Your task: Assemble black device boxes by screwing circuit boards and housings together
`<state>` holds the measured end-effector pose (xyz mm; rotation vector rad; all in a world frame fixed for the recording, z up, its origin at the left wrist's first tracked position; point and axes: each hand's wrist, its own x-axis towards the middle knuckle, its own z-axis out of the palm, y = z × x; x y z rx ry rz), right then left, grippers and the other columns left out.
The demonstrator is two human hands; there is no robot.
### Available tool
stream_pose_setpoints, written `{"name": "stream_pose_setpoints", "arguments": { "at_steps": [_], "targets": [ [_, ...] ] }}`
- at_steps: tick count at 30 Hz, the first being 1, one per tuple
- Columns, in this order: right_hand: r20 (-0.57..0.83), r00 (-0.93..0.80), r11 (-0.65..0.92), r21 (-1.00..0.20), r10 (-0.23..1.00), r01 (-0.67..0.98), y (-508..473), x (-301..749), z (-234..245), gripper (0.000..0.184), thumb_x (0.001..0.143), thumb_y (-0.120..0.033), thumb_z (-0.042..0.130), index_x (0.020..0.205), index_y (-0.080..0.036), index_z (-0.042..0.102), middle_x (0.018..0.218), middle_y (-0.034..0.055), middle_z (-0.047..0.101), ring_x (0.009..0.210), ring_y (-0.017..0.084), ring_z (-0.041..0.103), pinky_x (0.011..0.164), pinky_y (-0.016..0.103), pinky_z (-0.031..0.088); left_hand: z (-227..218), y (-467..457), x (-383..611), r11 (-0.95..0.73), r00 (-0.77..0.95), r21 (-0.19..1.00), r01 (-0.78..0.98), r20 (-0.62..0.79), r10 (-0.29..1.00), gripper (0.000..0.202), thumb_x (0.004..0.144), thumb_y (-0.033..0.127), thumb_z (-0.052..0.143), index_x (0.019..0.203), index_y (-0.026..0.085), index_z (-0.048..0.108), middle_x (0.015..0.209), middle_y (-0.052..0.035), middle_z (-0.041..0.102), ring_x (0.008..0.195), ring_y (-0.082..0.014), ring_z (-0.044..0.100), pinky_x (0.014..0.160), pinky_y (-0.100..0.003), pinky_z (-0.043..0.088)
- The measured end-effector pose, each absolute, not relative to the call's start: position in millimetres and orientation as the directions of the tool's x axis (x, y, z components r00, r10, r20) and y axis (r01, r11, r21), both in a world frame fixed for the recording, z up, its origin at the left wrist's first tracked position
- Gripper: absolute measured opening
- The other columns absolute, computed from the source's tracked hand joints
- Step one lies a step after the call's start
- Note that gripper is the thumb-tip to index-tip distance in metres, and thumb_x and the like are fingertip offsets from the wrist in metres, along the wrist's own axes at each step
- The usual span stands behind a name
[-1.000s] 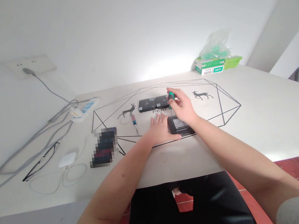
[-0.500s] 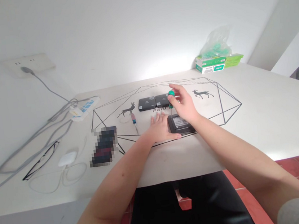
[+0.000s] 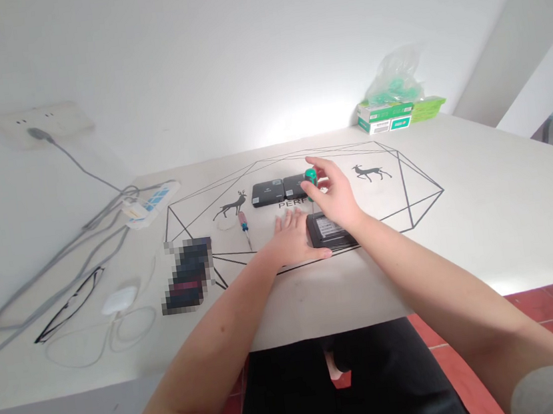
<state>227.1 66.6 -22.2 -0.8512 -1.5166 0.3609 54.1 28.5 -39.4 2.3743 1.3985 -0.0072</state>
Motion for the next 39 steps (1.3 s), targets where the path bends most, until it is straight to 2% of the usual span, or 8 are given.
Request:
{"name": "stream_pose_setpoints", "arguments": {
  "at_steps": [5, 11, 13, 16, 19, 25, 31, 39],
  "targets": [
    [0.712, 0.049, 0.684, -0.689, 0.7, 0.241, 63.6, 225.4, -23.0, 0.037, 0.101, -0.039, 0.056, 0.135, -0.029, 0.067, 0.124, 0.0098, 0.073, 0.11, 0.026, 0.069, 0.085, 0.044, 0.066, -40.3, 29.4, 53.9, -0.433, 0.505, 0.323, 0.842, -0.187, 0.843, 0.134, 0.075, 0.092, 0.065, 0.171, 0.012, 0.016, 0.182, -0.0248, 0.0, 0.167, -0.0419, -0.011, 0.134, -0.062, -0.004],
    [0.746, 0.074, 0.679, -0.639, 0.662, 0.363, 64.0, 225.7, -20.5, 0.04, 0.087, -0.037, 0.076, 0.125, -0.027, 0.073, 0.111, 0.009, 0.066, 0.097, 0.025, 0.065, 0.075, 0.042, 0.065, -39.8, 28.7, 54.5, -0.422, 0.499, 0.333, 0.843, -0.192, 0.845, 0.134, 0.076, 0.09, 0.066, 0.172, 0.013, 0.015, 0.182, -0.0242, 0.0, 0.167, -0.0434, -0.011, 0.133, -0.063, -0.004],
    [0.735, 0.075, 0.669, -0.65, 0.674, 0.36, 64.8, 225.8, -21.5, 0.046, 0.086, -0.034, 0.074, 0.131, -0.027, 0.07, 0.112, 0.0094, 0.066, 0.096, 0.025, 0.065, 0.073, 0.042, 0.065, -40.1, 28.4, 54.4, -0.425, 0.5, 0.33, 0.843, -0.189, 0.845, 0.133, 0.076, 0.089, 0.066, 0.172, 0.013, 0.015, 0.182, -0.0231, 0.001, 0.167, -0.0432, -0.009, 0.133, -0.062, -0.004],
    [0.712, 0.083, 0.653, -0.679, 0.697, 0.336, 65.1, 225.3, -23.9, 0.054, 0.086, -0.028, 0.068, 0.14, -0.027, 0.064, 0.124, 0.0115, 0.069, 0.103, 0.027, 0.068, 0.074, 0.042, 0.066, -40.0, 27.9, 54.5, -0.436, 0.508, 0.322, 0.841, -0.188, 0.841, 0.133, 0.077, 0.087, 0.067, 0.173, 0.013, 0.013, 0.182, -0.023, 0.001, 0.168, -0.0423, -0.009, 0.134, -0.061, -0.004],
    [0.705, 0.072, 0.656, -0.688, 0.706, 0.309, 64.7, 224.4, -25.0, 0.052, 0.087, -0.027, 0.064, 0.139, -0.027, 0.064, 0.131, 0.0115, 0.071, 0.109, 0.027, 0.069, 0.078, 0.043, 0.067, -38.8, 27.3, 54.3, -0.43, 0.503, 0.322, 0.843, -0.191, 0.843, 0.134, 0.076, 0.088, 0.066, 0.173, 0.012, 0.013, 0.182, -0.0233, 0.001, 0.168, -0.0413, -0.01, 0.134, -0.061, -0.004],
    [0.724, 0.063, 0.671, -0.665, 0.687, 0.329, 62.5, 223.6, -21.9, 0.044, 0.087, -0.029, 0.062, 0.131, -0.025, 0.068, 0.126, 0.0113, 0.074, 0.105, 0.027, 0.071, 0.081, 0.044, 0.068, -39.8, 28.3, 53.4, -0.43, 0.504, 0.326, 0.842, -0.192, 0.842, 0.135, 0.075, 0.091, 0.065, 0.173, 0.013, 0.013, 0.182, -0.0231, -0.001, 0.168, -0.0421, -0.01, 0.134, -0.062, -0.004],
    [0.718, 0.08, 0.664, -0.676, 0.692, 0.319, 61.9, 223.0, -21.2, 0.042, 0.085, -0.026, 0.061, 0.127, -0.025, 0.069, 0.121, 0.01, 0.076, 0.104, 0.025, 0.071, 0.078, 0.04, 0.067, -43.1, 30.4, 53.1, -0.428, 0.5, 0.317, 0.846, -0.192, 0.845, 0.134, 0.076, 0.089, 0.066, 0.173, 0.014, 0.013, 0.182, -0.0236, 0.001, 0.168, -0.0422, -0.01, 0.133, -0.062, -0.004],
    [0.7, 0.075, 0.654, -0.695, 0.71, 0.298, 60.7, 222.2, -19.4, 0.042, 0.084, -0.027, 0.063, 0.125, -0.025, 0.07, 0.122, 0.0104, 0.076, 0.103, 0.026, 0.071, 0.078, 0.041, 0.067, -40.4, 29.3, 53.4, -0.426, 0.502, 0.329, 0.843, -0.193, 0.843, 0.132, 0.075, 0.088, 0.067, 0.172, 0.014, 0.014, 0.182, -0.0239, 0.003, 0.168, -0.0419, -0.009, 0.133, -0.062, -0.005]
  ]
}}
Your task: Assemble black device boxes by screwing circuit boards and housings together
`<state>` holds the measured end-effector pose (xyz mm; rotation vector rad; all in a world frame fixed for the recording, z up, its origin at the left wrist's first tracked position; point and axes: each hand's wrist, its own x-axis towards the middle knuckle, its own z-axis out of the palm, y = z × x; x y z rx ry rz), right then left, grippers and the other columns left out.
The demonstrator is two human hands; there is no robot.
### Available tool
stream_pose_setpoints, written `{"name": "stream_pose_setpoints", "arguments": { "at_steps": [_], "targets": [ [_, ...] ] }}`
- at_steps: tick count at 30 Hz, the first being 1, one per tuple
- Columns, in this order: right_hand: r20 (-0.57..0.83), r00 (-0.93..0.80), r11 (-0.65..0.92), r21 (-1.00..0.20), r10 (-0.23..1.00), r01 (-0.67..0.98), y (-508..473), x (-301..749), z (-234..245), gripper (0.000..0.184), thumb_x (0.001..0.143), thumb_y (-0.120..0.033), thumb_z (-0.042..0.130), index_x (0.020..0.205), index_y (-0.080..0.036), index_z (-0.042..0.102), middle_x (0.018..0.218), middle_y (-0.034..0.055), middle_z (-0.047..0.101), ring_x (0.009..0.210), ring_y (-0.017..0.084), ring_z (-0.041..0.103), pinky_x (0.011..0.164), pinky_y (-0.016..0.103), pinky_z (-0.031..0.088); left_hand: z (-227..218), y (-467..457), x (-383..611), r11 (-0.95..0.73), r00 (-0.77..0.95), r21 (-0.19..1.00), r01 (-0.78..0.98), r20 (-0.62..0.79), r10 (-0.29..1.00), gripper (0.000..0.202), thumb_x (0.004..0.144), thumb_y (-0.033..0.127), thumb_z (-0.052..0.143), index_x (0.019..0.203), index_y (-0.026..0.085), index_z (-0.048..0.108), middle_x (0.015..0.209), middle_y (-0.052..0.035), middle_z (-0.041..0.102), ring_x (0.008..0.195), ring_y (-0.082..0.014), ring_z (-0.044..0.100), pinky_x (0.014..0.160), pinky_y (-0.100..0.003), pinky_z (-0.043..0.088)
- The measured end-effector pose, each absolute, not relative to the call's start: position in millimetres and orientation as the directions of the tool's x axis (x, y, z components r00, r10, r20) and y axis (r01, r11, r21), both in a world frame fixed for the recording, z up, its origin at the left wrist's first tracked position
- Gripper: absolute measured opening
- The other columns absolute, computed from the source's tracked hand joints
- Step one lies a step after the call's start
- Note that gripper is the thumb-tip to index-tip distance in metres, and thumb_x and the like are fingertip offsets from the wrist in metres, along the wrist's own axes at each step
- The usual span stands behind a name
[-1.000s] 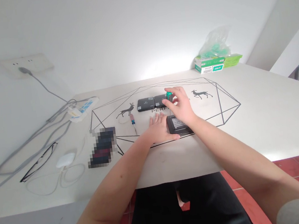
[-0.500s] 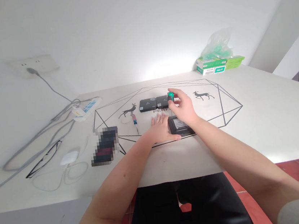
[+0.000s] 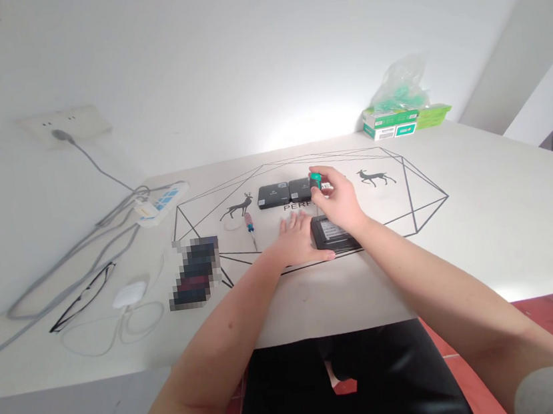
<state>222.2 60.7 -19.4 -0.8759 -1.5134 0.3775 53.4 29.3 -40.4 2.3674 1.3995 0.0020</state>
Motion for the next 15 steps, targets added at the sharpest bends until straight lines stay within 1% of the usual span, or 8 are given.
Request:
{"name": "stream_pose_setpoints", "arguments": {
  "at_steps": [6, 13, 15],
  "targets": [
    [0.696, 0.081, 0.648, -0.699, 0.714, 0.302, 62.6, 223.6, -20.7, 0.042, 0.085, -0.028, 0.063, 0.126, -0.025, 0.07, 0.124, 0.0104, 0.075, 0.104, 0.025, 0.071, 0.077, 0.04, 0.067, -39.6, 28.3, 53.5, -0.423, 0.499, 0.334, 0.842, -0.186, 0.846, 0.132, 0.075, 0.087, 0.069, 0.172, 0.017, 0.015, 0.182, -0.0229, 0.003, 0.168, -0.0422, -0.007, 0.133, -0.062, -0.004],
    [0.695, 0.092, 0.655, -0.707, 0.713, 0.267, 62.9, 224.8, -20.2, 0.042, 0.085, -0.028, 0.064, 0.126, -0.025, 0.07, 0.125, 0.0105, 0.075, 0.105, 0.025, 0.07, 0.077, 0.04, 0.067, -40.2, 29.4, 53.1, -0.431, 0.503, 0.32, 0.844, -0.192, 0.843, 0.131, 0.077, 0.087, 0.068, 0.172, 0.014, 0.014, 0.182, -0.0237, 0.002, 0.168, -0.0423, -0.009, 0.133, -0.062, -0.005],
    [0.694, 0.089, 0.656, -0.708, 0.714, 0.26, 62.0, 225.2, -18.7, 0.041, 0.085, -0.028, 0.065, 0.126, -0.025, 0.07, 0.125, 0.0105, 0.075, 0.105, 0.025, 0.07, 0.077, 0.041, 0.068, -41.5, 30.0, 52.5, -0.435, 0.509, 0.326, 0.839, -0.189, 0.84, 0.132, 0.076, 0.089, 0.068, 0.172, 0.015, 0.014, 0.182, -0.0231, 0.002, 0.168, -0.0428, -0.008, 0.133, -0.062, -0.005]
  ]
}}
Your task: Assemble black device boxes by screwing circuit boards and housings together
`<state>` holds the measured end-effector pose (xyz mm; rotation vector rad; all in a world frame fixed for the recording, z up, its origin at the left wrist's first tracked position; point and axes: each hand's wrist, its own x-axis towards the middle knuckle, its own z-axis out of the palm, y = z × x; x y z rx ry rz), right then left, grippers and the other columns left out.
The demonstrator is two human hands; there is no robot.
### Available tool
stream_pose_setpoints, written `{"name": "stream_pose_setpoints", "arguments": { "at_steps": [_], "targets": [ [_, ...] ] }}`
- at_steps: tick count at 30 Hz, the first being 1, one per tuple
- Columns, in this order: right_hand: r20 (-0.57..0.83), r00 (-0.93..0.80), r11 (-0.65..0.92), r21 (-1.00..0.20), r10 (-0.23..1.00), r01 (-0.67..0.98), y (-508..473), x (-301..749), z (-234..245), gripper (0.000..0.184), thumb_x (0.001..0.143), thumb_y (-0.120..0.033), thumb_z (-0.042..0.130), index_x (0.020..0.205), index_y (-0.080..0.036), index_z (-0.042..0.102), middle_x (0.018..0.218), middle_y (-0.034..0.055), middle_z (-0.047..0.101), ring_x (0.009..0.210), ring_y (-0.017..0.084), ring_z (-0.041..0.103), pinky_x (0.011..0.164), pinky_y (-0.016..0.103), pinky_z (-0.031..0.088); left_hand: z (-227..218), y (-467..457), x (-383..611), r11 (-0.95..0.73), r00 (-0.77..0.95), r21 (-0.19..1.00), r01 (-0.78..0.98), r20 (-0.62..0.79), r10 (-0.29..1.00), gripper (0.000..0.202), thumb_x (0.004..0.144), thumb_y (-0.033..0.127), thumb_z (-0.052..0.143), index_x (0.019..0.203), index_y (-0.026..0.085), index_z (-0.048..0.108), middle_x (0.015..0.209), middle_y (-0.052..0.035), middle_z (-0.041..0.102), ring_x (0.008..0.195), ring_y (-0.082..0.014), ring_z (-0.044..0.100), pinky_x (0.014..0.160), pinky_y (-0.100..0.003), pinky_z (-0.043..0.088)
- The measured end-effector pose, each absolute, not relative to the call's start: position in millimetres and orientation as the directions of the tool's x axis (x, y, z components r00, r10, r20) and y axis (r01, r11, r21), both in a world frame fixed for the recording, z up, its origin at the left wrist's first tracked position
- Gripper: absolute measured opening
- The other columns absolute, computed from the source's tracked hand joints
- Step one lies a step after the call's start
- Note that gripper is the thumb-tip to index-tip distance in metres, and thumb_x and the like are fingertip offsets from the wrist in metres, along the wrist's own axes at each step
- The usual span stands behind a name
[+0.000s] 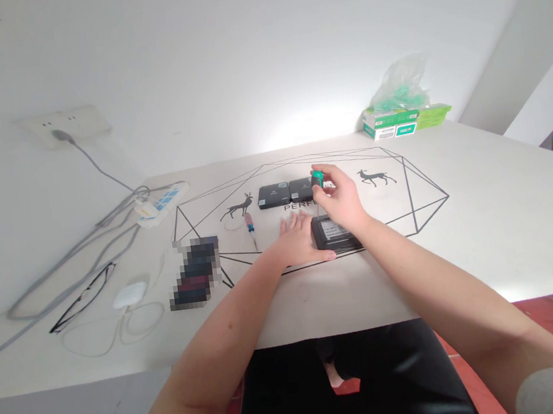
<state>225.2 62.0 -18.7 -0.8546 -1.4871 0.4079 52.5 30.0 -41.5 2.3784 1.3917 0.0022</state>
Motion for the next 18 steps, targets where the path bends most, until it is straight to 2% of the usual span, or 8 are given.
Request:
{"name": "stream_pose_setpoints", "arguments": {
  "at_steps": [12, 18],
  "targets": [
    [0.69, 0.117, 0.652, -0.717, 0.714, 0.247, 66.8, 228.8, -20.8, 0.042, 0.086, -0.03, 0.065, 0.128, -0.026, 0.069, 0.126, 0.0107, 0.074, 0.108, 0.027, 0.07, 0.078, 0.042, 0.068, -48.0, 33.2, 49.9, -0.445, 0.52, 0.342, 0.828, -0.168, 0.838, 0.131, 0.075, 0.091, 0.068, 0.173, 0.021, 0.015, 0.183, -0.0195, 0.003, 0.168, -0.0436, -0.009, 0.133, -0.064, -0.005],
    [0.683, 0.101, 0.643, -0.719, 0.723, 0.262, 63.2, 225.4, -19.5, 0.041, 0.085, -0.029, 0.065, 0.125, -0.025, 0.069, 0.127, 0.0107, 0.075, 0.105, 0.025, 0.071, 0.077, 0.041, 0.067, -44.0, 31.1, 51.4, -0.442, 0.517, 0.337, 0.831, -0.177, 0.837, 0.131, 0.076, 0.089, 0.067, 0.173, 0.019, 0.015, 0.183, -0.0211, 0.002, 0.168, -0.0433, -0.009, 0.133, -0.064, -0.005]
  ]
}}
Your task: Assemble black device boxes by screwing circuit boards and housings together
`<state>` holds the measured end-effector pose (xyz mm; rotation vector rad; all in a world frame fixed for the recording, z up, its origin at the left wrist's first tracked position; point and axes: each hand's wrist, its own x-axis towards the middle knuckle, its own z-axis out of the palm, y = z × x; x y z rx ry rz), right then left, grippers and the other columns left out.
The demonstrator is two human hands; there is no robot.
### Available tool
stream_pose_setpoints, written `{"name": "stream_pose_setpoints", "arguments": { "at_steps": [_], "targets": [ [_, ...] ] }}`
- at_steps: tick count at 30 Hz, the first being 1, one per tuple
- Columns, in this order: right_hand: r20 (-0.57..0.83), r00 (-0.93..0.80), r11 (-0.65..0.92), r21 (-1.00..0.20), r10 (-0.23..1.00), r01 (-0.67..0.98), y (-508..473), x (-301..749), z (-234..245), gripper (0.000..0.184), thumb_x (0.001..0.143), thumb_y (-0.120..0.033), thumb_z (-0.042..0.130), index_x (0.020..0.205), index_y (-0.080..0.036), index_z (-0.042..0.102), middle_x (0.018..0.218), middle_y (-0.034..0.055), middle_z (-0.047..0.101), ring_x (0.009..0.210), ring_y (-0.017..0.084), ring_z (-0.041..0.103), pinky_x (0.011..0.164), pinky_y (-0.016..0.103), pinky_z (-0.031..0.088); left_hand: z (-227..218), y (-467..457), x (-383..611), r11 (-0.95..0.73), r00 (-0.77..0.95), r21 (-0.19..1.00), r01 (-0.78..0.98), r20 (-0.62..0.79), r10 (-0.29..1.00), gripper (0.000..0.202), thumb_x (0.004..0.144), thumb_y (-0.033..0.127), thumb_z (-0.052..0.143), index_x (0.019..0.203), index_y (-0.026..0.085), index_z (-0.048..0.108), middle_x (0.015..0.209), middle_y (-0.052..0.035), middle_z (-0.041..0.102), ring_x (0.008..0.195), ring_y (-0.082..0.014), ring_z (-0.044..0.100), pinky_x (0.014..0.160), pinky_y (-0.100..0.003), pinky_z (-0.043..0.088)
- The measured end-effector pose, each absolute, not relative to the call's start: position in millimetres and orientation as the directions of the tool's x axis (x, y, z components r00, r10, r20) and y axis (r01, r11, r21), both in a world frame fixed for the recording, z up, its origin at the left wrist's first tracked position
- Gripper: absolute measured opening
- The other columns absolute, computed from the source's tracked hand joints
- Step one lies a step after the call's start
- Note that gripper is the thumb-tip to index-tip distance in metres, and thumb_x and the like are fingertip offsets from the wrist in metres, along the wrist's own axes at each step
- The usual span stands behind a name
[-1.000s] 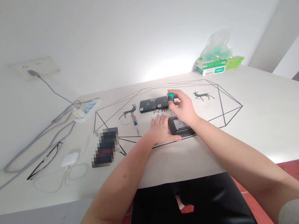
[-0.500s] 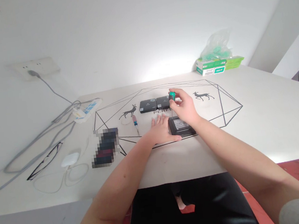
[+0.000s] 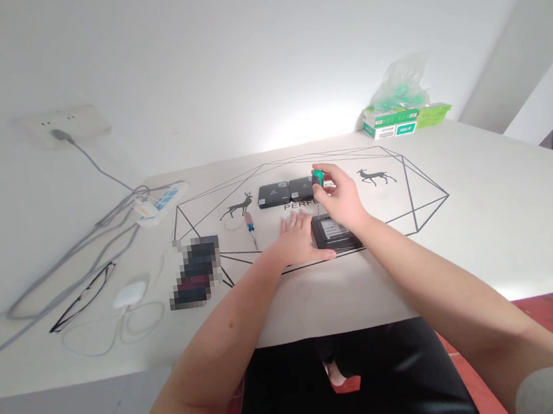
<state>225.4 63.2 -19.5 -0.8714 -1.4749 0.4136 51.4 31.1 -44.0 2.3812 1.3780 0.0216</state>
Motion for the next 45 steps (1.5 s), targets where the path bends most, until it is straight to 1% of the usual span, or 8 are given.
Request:
{"name": "stream_pose_setpoints", "arguments": {
  "at_steps": [4, 12, 19, 27, 35, 38, 41, 45],
  "targets": [
    [0.682, 0.093, 0.644, -0.721, 0.726, 0.258, 62.8, 224.7, -19.8, 0.04, 0.084, -0.03, 0.065, 0.123, -0.024, 0.07, 0.125, 0.0109, 0.075, 0.104, 0.025, 0.071, 0.078, 0.041, 0.067, -42.3, 30.3, 52.0, -0.44, 0.516, 0.335, 0.833, -0.181, 0.837, 0.132, 0.076, 0.089, 0.067, 0.172, 0.016, 0.014, 0.182, -0.0232, 0.003, 0.168, -0.0434, -0.009, 0.133, -0.064, -0.005],
    [0.687, 0.102, 0.647, -0.717, 0.719, 0.26, 64.7, 227.2, -20.9, 0.039, 0.084, -0.03, 0.066, 0.123, -0.025, 0.07, 0.125, 0.0101, 0.075, 0.104, 0.025, 0.071, 0.078, 0.042, 0.068, -46.2, 32.2, 50.8, -0.44, 0.519, 0.355, 0.825, -0.169, 0.838, 0.132, 0.074, 0.091, 0.068, 0.173, 0.022, 0.014, 0.183, -0.02, 0.002, 0.167, -0.044, -0.009, 0.133, -0.064, -0.004],
    [0.681, 0.096, 0.645, -0.723, 0.726, 0.247, 65.9, 228.2, -22.4, 0.04, 0.086, -0.03, 0.066, 0.125, -0.025, 0.069, 0.128, 0.0109, 0.074, 0.105, 0.026, 0.071, 0.079, 0.043, 0.068, -46.9, 32.9, 49.7, -0.445, 0.522, 0.346, 0.826, -0.171, 0.836, 0.134, 0.075, 0.092, 0.067, 0.172, 0.017, 0.015, 0.183, -0.0224, 0.001, 0.167, -0.0442, -0.01, 0.133, -0.064, -0.006],
    [0.68, 0.137, 0.642, -0.729, 0.721, 0.238, 65.3, 231.1, -17.7, 0.04, 0.087, -0.029, 0.066, 0.126, -0.026, 0.068, 0.125, 0.011, 0.075, 0.108, 0.027, 0.069, 0.078, 0.044, 0.068, -45.1, 32.0, 50.5, -0.444, 0.522, 0.347, 0.826, -0.172, 0.836, 0.13, 0.076, 0.091, 0.067, 0.173, 0.021, 0.016, 0.184, -0.0187, 0.003, 0.167, -0.0447, -0.009, 0.133, -0.064, -0.004],
    [0.684, 0.203, 0.659, -0.73, 0.701, 0.18, 67.0, 232.9, -16.0, 0.039, 0.087, -0.03, 0.069, 0.125, -0.027, 0.068, 0.123, 0.0094, 0.074, 0.105, 0.024, 0.069, 0.074, 0.038, 0.066, -48.6, 34.4, 48.0, -0.457, 0.536, 0.383, 0.803, -0.128, 0.835, 0.131, 0.074, 0.085, 0.077, 0.172, 0.017, 0.02, 0.182, -0.0222, 0.009, 0.167, -0.0485, -0.005, 0.132, -0.068, -0.002],
    [0.68, 0.254, 0.668, -0.73, 0.688, 0.143, 69.1, 235.7, -15.3, 0.04, 0.088, -0.032, 0.07, 0.128, -0.028, 0.067, 0.121, 0.0085, 0.073, 0.105, 0.024, 0.069, 0.073, 0.037, 0.065, -52.2, 39.9, 47.5, -0.445, 0.508, 0.502, 0.741, 0.013, 0.861, 0.104, 0.087, 0.073, 0.074, 0.167, 0.02, 0.033, 0.178, -0.02, 0.03, 0.166, -0.0459, 0.02, 0.132, -0.067, 0.014],
    [0.668, 0.29, 0.66, -0.738, 0.685, 0.142, 70.4, 237.1, -14.9, 0.04, 0.089, -0.033, 0.071, 0.128, -0.03, 0.066, 0.119, 0.008, 0.073, 0.105, 0.025, 0.068, 0.075, 0.039, 0.065, -55.2, 47.1, 50.0, -0.407, 0.353, 0.627, 0.664, 0.217, 0.91, 0.057, 0.098, 0.055, 0.07, 0.145, 0.026, 0.059, 0.156, -0.0112, 0.062, 0.145, -0.0347, 0.058, 0.121, -0.05, 0.045],
    [0.654, 0.31, 0.645, -0.75, 0.69, 0.147, 71.0, 235.8, -15.1, 0.039, 0.089, -0.036, 0.072, 0.127, -0.028, 0.066, 0.116, 0.0078, 0.072, 0.102, 0.024, 0.068, 0.084, 0.044, 0.066, -56.7, 54.9, 54.2, -0.453, 0.284, 0.586, 0.672, 0.361, 0.888, 0.009, 0.099, 0.03, 0.07, 0.106, 0.025, 0.074, 0.117, -0.0044, 0.081, 0.114, -0.0272, 0.074, 0.105, -0.04, 0.055]
  ]
}}
